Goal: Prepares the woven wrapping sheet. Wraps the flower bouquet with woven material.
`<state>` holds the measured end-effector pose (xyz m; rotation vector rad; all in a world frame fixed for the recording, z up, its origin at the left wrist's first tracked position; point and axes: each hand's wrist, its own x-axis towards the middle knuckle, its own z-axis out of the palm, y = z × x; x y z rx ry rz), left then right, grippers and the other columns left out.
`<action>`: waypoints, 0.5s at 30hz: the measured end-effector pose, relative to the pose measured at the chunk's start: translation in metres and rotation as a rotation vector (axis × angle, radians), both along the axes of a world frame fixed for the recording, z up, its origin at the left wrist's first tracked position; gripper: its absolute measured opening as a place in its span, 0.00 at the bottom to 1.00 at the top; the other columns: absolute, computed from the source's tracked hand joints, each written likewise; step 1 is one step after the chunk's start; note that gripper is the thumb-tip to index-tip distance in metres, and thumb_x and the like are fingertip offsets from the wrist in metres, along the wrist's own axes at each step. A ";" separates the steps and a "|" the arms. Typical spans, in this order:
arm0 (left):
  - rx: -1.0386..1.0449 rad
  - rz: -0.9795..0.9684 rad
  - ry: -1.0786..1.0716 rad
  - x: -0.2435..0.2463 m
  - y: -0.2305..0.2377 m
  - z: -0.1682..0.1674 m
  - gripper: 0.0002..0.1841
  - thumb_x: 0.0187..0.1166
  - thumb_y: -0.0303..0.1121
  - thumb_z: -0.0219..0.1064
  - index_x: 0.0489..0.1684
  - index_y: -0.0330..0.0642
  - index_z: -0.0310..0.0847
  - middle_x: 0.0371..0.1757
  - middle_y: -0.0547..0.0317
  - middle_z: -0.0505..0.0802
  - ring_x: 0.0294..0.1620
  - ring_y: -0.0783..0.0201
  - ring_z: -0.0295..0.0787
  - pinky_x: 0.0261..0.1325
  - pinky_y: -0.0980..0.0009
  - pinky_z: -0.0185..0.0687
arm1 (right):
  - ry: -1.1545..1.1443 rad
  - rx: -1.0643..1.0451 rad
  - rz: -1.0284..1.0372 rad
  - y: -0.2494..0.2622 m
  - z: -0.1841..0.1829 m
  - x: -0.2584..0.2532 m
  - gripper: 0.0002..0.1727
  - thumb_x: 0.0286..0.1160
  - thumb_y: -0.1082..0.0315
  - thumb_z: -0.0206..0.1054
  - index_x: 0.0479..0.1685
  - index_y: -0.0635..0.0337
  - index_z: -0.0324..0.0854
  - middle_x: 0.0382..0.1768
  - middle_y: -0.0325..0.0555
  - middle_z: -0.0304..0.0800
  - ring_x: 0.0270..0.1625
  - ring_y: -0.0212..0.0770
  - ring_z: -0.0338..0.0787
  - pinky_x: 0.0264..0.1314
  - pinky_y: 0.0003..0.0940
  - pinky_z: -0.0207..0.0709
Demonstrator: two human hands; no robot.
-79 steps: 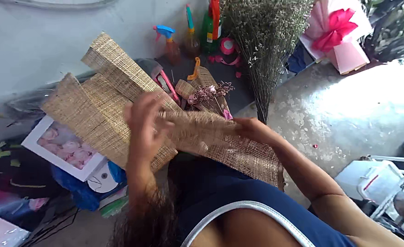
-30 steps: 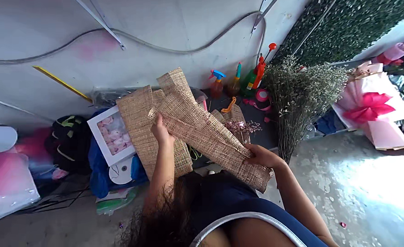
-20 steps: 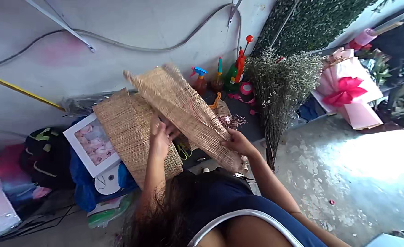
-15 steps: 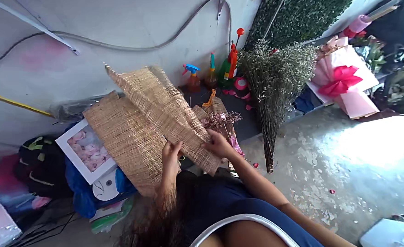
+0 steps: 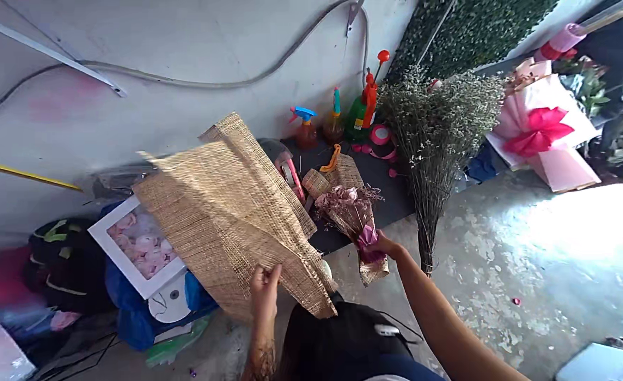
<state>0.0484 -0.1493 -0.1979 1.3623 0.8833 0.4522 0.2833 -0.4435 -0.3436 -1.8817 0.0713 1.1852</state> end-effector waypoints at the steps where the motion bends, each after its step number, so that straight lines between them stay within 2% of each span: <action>1: -0.024 -0.014 0.023 0.005 -0.005 -0.010 0.10 0.76 0.19 0.64 0.52 0.24 0.76 0.38 0.61 0.89 0.38 0.80 0.86 0.46 0.79 0.84 | -0.003 0.037 -0.002 0.000 0.002 -0.002 0.61 0.51 0.77 0.84 0.90 0.66 0.45 0.74 0.68 0.75 0.71 0.54 0.83 0.73 0.48 0.79; 3: -0.068 -0.043 0.080 0.013 -0.017 -0.034 0.12 0.76 0.20 0.66 0.54 0.22 0.78 0.38 0.56 0.89 0.37 0.77 0.85 0.44 0.77 0.84 | 0.000 0.111 -0.056 -0.010 0.012 -0.009 0.47 0.57 0.78 0.79 0.83 0.69 0.59 0.64 0.61 0.84 0.60 0.46 0.88 0.65 0.43 0.83; 4: -0.092 -0.070 0.106 0.017 -0.025 -0.046 0.13 0.76 0.20 0.66 0.56 0.22 0.78 0.40 0.53 0.89 0.39 0.76 0.86 0.46 0.76 0.84 | -0.005 0.130 -0.094 -0.021 0.020 -0.014 0.45 0.57 0.77 0.78 0.81 0.69 0.61 0.62 0.59 0.85 0.58 0.44 0.89 0.63 0.42 0.85; 7: -0.169 -0.153 0.135 0.033 -0.052 -0.075 0.18 0.77 0.21 0.68 0.62 0.19 0.77 0.52 0.40 0.91 0.51 0.66 0.89 0.59 0.70 0.85 | -0.057 0.139 -0.235 -0.056 0.060 -0.031 0.50 0.47 0.72 0.78 0.80 0.68 0.60 0.58 0.53 0.86 0.55 0.38 0.90 0.59 0.38 0.86; 10: -0.138 -0.241 0.162 0.055 -0.088 -0.097 0.21 0.75 0.24 0.70 0.63 0.19 0.77 0.55 0.34 0.91 0.56 0.57 0.91 0.64 0.63 0.85 | -0.144 0.157 -0.376 -0.079 0.112 -0.048 0.53 0.32 0.63 0.83 0.73 0.65 0.64 0.49 0.39 0.89 0.48 0.28 0.91 0.53 0.30 0.88; 12: -0.095 -0.334 0.267 0.075 -0.110 -0.104 0.22 0.77 0.26 0.71 0.65 0.19 0.77 0.58 0.29 0.90 0.60 0.47 0.91 0.68 0.54 0.84 | -0.174 0.225 -0.425 -0.082 0.136 -0.056 0.54 0.26 0.57 0.88 0.68 0.61 0.67 0.44 0.31 0.92 0.46 0.24 0.92 0.52 0.27 0.89; 14: -0.080 -0.375 0.369 0.092 -0.133 -0.122 0.22 0.77 0.28 0.70 0.65 0.21 0.78 0.58 0.29 0.90 0.62 0.43 0.90 0.71 0.50 0.80 | -0.152 0.260 -0.445 -0.076 0.143 -0.061 0.52 0.25 0.59 0.88 0.65 0.61 0.69 0.42 0.29 0.93 0.44 0.24 0.92 0.51 0.27 0.89; 15: -0.061 -0.376 0.419 0.100 -0.143 -0.133 0.22 0.76 0.29 0.71 0.64 0.22 0.80 0.57 0.30 0.91 0.62 0.43 0.90 0.71 0.49 0.80 | -0.121 0.266 -0.429 -0.071 0.139 -0.061 0.52 0.28 0.60 0.87 0.67 0.62 0.68 0.44 0.32 0.92 0.45 0.25 0.92 0.52 0.28 0.89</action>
